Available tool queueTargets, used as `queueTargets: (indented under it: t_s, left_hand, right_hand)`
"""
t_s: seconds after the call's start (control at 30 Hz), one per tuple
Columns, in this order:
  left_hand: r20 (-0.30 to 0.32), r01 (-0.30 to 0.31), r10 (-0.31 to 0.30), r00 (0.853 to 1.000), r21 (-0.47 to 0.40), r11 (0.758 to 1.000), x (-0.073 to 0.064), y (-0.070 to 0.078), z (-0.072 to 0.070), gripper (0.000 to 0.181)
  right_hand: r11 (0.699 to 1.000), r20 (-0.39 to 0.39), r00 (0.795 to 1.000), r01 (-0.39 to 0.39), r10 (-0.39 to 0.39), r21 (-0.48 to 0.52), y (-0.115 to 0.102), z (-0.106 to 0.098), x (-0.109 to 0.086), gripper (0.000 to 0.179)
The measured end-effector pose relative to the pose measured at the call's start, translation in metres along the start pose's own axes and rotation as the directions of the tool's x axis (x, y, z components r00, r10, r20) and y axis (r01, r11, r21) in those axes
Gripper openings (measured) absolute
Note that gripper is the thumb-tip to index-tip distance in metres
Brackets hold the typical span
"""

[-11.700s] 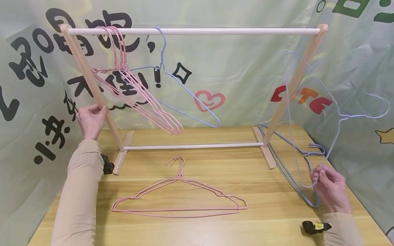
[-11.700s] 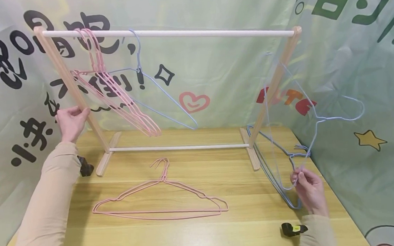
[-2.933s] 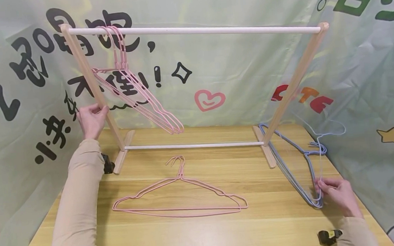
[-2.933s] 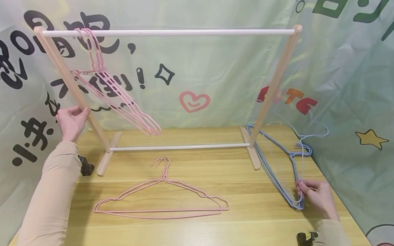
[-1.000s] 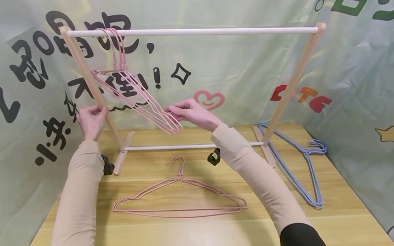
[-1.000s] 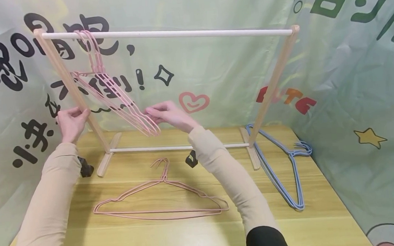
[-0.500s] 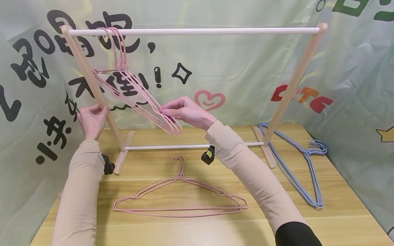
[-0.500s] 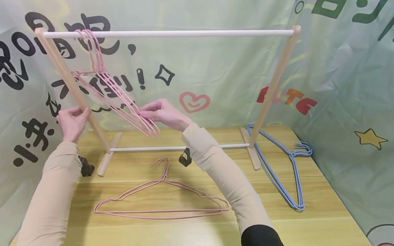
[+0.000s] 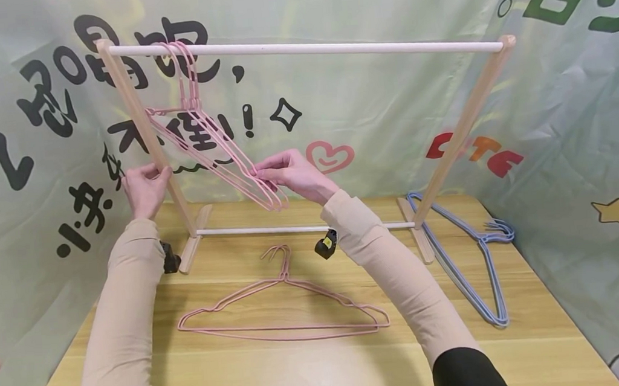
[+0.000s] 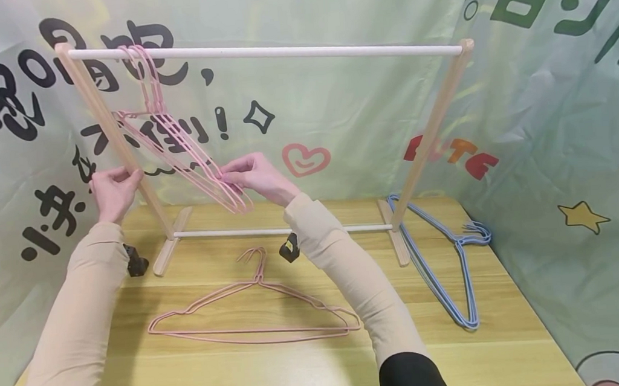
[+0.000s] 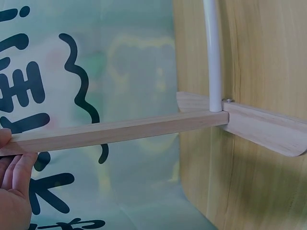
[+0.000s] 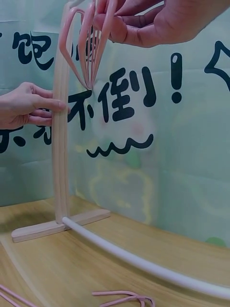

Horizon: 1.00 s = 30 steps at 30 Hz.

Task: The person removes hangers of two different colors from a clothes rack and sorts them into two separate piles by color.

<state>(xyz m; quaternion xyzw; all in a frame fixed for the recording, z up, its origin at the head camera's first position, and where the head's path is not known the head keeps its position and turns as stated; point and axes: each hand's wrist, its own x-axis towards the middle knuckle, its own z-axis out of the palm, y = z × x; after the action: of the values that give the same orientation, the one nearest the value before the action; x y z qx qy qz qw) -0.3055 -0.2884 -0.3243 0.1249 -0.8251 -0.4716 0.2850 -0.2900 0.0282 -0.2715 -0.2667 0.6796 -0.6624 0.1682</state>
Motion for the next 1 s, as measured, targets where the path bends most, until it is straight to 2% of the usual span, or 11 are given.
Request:
queueTargets:
  t_s: [0.47, 0.67, 1.0]
  left_hand:
    - [-0.008, 0.011, -0.011, 1.0, 0.023, 1.0, -0.002, 0.002, 0.0, 0.031]
    - [-0.009, 0.007, -0.007, 1.0, 0.033, 0.999, -0.002, 0.003, 0.0, 0.031]
    - [0.008, 0.024, -0.025, 1.0, 0.021, 0.999, -0.003, 0.003, -0.001, 0.033]
  right_hand:
    - [0.998, -0.036, 0.999, 0.03, -0.032, -0.06, 0.008, -0.004, -0.003, 0.03]
    - [0.992, -0.054, 0.997, 0.041, -0.048, -0.115, 0.011, -0.007, -0.004, 0.028]
    - [0.997, -0.05, 0.997, 0.057, -0.06, -0.056, 0.015, -0.01, -0.007, 0.028]
